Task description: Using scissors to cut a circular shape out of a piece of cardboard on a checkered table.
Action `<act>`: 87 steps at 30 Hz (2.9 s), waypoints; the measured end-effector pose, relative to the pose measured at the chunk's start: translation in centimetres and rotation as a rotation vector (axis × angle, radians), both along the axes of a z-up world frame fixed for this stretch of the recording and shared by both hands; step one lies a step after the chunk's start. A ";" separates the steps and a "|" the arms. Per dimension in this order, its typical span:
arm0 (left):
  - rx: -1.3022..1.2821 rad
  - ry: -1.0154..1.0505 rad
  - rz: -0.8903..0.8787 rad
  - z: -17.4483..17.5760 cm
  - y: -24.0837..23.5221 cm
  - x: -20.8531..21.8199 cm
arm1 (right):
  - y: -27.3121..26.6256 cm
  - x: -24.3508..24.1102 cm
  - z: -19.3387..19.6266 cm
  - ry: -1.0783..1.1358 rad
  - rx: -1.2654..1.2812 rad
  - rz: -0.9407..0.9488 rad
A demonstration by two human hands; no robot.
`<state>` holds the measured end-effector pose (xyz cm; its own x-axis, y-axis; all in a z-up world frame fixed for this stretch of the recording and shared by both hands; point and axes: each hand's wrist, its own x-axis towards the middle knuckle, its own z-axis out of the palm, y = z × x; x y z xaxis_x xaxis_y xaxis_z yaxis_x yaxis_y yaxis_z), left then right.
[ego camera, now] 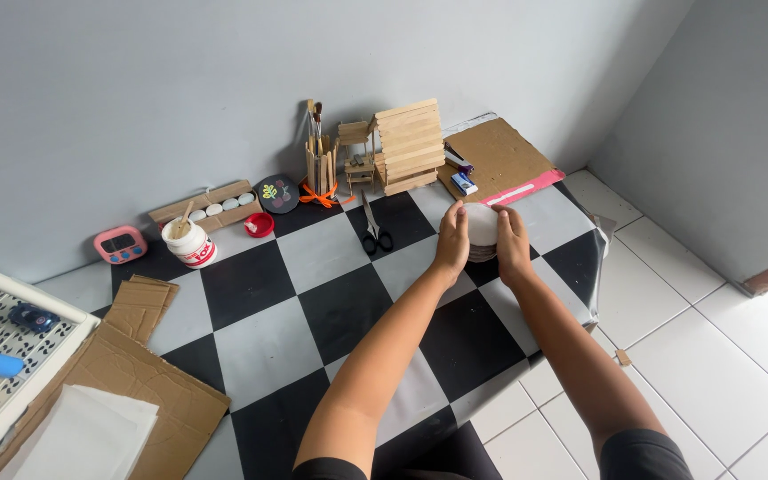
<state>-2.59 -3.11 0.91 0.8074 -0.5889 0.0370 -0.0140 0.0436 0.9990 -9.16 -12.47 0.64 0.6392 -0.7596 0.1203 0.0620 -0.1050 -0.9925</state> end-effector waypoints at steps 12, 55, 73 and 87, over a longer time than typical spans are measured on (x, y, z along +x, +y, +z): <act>0.110 -0.144 0.103 -2.2 -1.3 0.3 | -0.3 0.2 -0.1 0.144 -0.094 0.009; 1.314 -0.487 0.767 4.2 66.6 -6.7 | 46.0 7.5 3.2 0.113 -0.926 1.077; 1.188 -0.155 0.598 6.5 64.9 -7.1 | 46.2 8.8 1.6 0.307 -0.323 1.215; 0.761 0.130 0.806 14.2 67.1 -10.5 | 27.9 10.1 8.5 0.341 -0.458 1.037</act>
<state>-13.11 64.00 15.13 0.9350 0.2754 -0.2234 0.3443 -0.5547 0.7575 0.96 15.40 9.18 0.9764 0.2100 -0.0497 0.0662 -0.5104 -0.8574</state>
